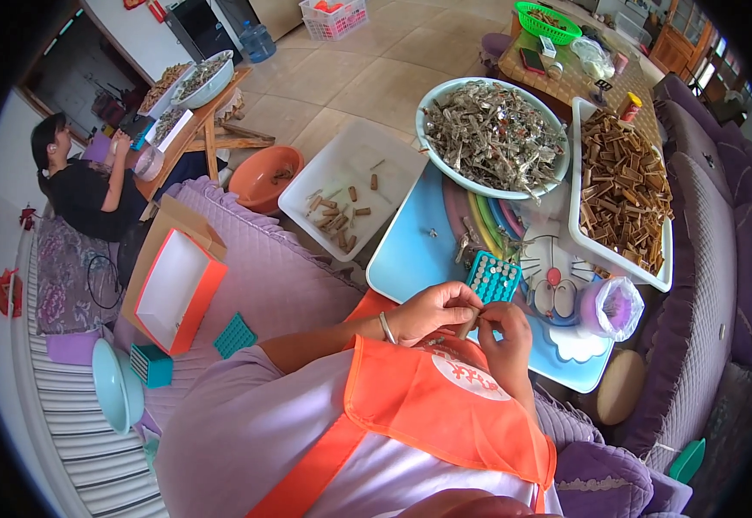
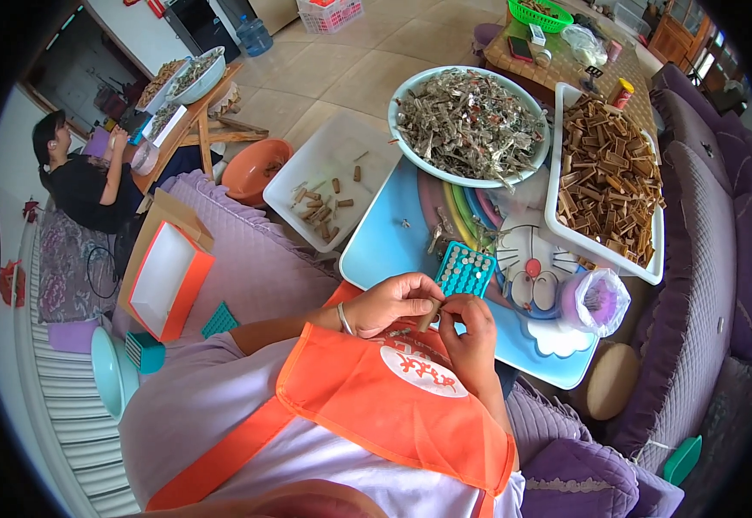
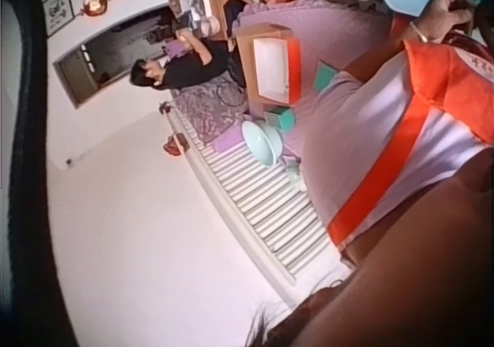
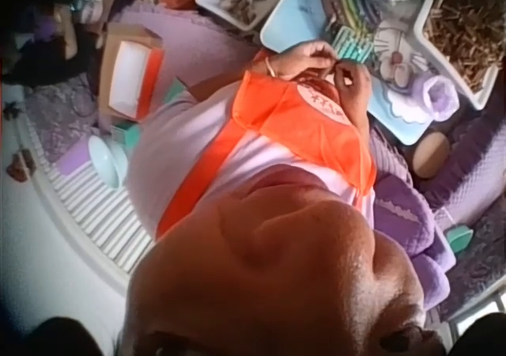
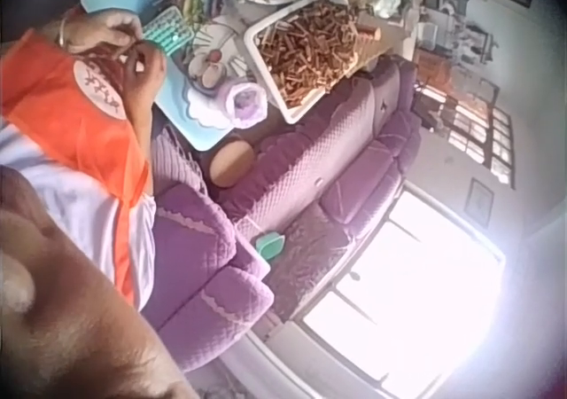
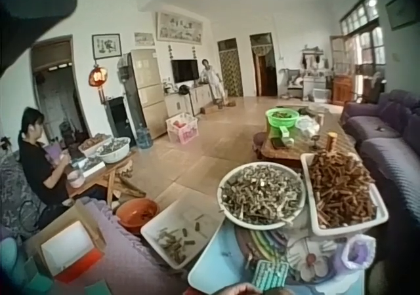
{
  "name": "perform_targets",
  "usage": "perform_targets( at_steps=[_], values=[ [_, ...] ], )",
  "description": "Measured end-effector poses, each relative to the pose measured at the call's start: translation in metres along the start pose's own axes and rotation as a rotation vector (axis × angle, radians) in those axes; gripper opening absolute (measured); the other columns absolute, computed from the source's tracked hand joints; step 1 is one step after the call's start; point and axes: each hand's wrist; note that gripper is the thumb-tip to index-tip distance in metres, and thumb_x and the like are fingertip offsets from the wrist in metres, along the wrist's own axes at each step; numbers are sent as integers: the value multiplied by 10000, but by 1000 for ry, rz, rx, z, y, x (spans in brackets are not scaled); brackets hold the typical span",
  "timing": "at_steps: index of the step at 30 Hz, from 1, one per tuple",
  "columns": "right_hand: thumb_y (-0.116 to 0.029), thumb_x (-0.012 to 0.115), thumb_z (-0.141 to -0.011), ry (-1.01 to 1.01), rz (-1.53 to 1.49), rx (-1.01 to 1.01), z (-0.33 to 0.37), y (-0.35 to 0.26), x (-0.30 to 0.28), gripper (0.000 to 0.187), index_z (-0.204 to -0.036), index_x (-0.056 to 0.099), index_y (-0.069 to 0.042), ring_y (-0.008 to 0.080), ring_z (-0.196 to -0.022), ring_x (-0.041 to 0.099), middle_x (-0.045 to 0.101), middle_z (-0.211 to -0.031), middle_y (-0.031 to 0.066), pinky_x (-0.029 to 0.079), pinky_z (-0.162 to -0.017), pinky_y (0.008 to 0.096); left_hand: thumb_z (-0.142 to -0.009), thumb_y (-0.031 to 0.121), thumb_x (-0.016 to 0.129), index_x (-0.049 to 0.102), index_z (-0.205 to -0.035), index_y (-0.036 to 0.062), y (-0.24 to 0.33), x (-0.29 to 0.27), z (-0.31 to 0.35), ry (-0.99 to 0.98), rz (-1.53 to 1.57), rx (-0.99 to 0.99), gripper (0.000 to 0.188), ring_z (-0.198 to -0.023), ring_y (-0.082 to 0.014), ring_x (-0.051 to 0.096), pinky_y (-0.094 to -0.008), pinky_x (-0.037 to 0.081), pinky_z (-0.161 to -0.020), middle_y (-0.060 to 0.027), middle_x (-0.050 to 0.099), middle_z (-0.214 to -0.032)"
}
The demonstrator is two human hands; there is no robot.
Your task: The person assembles herbal rolls by taking small cylindrical fillers from a holder and inserting them into hollow sleeves by hand.
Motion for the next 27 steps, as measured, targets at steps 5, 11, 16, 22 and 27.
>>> perform_targets(
  at_steps=[5, 11, 16, 22, 27],
  values=[
    [122, 627, -739, -54, 81, -50, -1, -1, -3, 173, -848, 564, 3, 229, -749, 640, 623, -880, 130, 538, -658, 303, -947, 68, 552, 539, -1090, 14, -1, -2, 0, -21, -47, 3, 154, -839, -104, 575, -275, 518, -772, -43, 578, -992],
    [113, 643, -736, -6, 57, -31, 9, 10, -3, 175, -857, 580, 3, 225, -750, 642, 633, -889, 132, 532, -656, 291, -950, 64, 548, 534, -1082, 2, 2, 5, -5, -26, -71, 8, 147, -806, -121, 588, -279, 525, -766, -55, 583, -967],
    [117, 645, -735, 130, 14, -28, 13, 10, 0, 177, -852, 579, 1, 215, -733, 635, 635, -874, 125, 526, -636, 271, -948, 63, 552, 535, -1093, 6, 1, 8, -5, 34, -44, 0, 156, -828, -123, 594, -280, 522, -790, -57, 585, -977],
    [129, 637, -704, 33, 93, -96, 12, 8, -4, 204, -837, 557, -4, 218, -731, 621, 628, -862, 123, 523, -626, 282, -938, 48, 564, 533, -1101, 7, 0, 12, 1, -2, -65, -7, 171, -840, -126, 596, -285, 523, -793, -57, 585, -989],
    [127, 639, -692, 57, 86, -125, 13, 8, 0, 212, -829, 547, -7, 225, -729, 612, 622, -854, 125, 512, -626, 291, -938, 30, 551, 524, -1087, 0, -5, 10, 1, 21, -35, 41, 154, -824, -136, 593, -281, 516, -776, -69, 587, -970]
  ],
)
Point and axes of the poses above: each hand's wrist, its own z-axis away from the middle knuckle, its own x-axis out of the palm, y = z × x
